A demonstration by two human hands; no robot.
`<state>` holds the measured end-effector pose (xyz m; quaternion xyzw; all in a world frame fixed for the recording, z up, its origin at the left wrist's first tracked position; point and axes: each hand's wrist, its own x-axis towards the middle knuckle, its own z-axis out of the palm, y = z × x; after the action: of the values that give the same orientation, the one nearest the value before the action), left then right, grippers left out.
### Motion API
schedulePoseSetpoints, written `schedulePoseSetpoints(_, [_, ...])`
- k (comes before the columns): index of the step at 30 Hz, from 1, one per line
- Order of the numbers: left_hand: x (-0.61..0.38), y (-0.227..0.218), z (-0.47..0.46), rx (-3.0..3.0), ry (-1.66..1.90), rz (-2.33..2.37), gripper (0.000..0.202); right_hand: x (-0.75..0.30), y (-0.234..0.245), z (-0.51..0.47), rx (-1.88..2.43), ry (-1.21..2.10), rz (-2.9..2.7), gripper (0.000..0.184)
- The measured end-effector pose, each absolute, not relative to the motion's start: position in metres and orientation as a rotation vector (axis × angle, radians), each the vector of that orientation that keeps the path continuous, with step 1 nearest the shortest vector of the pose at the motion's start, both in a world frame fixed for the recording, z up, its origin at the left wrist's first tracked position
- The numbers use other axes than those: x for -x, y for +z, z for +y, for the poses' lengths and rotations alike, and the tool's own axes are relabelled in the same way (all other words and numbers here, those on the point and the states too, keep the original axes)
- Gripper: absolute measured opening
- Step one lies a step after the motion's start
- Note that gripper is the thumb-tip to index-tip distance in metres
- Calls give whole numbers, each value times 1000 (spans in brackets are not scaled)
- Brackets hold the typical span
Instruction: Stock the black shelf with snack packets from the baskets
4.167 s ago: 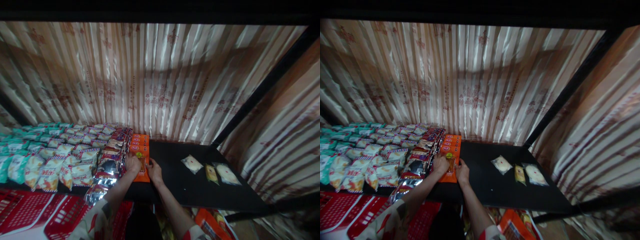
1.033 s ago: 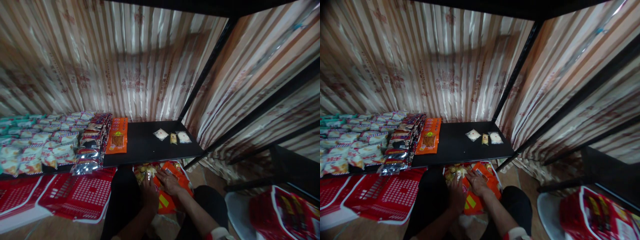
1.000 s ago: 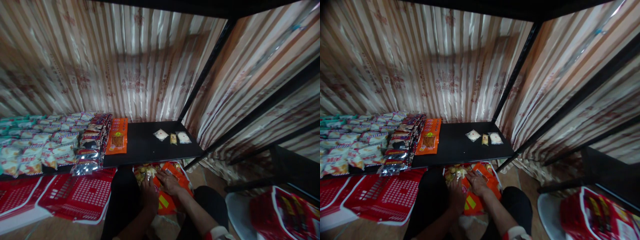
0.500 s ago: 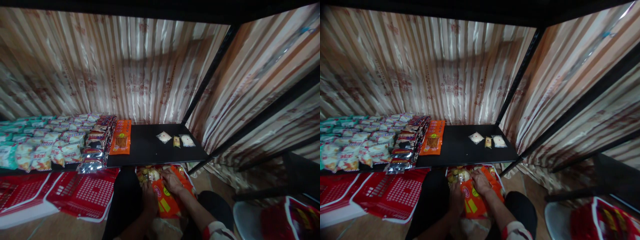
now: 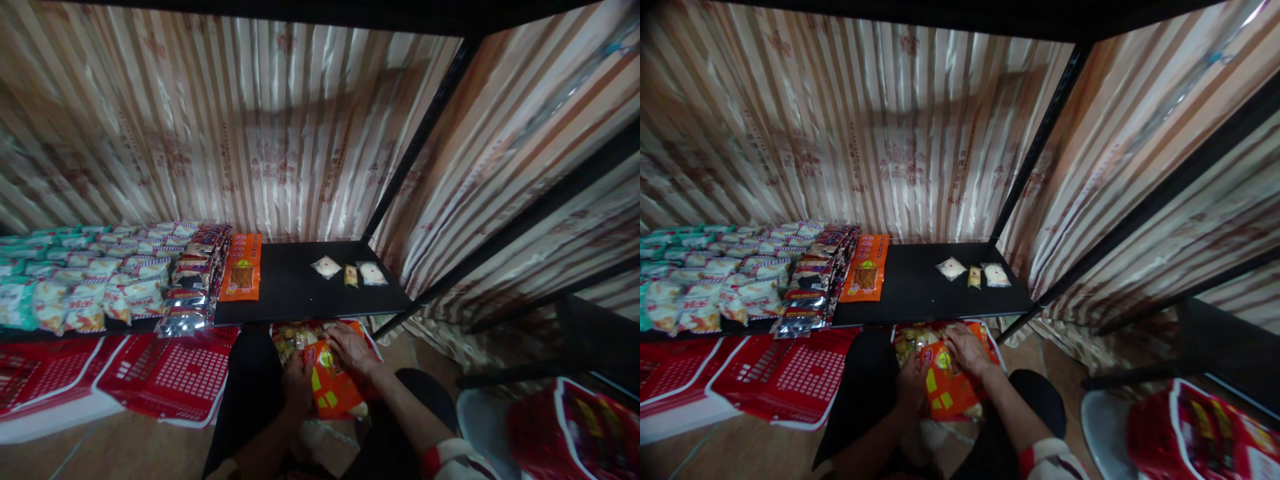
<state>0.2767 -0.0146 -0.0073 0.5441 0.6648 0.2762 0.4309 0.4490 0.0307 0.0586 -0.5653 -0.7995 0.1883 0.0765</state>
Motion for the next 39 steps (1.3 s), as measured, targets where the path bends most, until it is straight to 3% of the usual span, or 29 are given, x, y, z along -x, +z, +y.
schedulePoseSetpoints(8, [-271, 6, -13, -1273, 728, 1611, 22, -453, 68, 35, 1745, 505, -2349, 23])
schedulePoseSetpoints(14, [-272, 4, -5, -950, 1077, 1524, 13, -450, 78, 39, 1774, 581, -2187, 20])
schedulePoseSetpoints(25, [-276, 8, 19, -619, 1230, 1430, 38, -437, 111, 33, 1673, 680, -1893, 23])
schedulePoseSetpoints(39, [-278, 22, 13, -590, 1291, 1384, 16, -395, 140, 14, 1527, 791, -1828, 19])
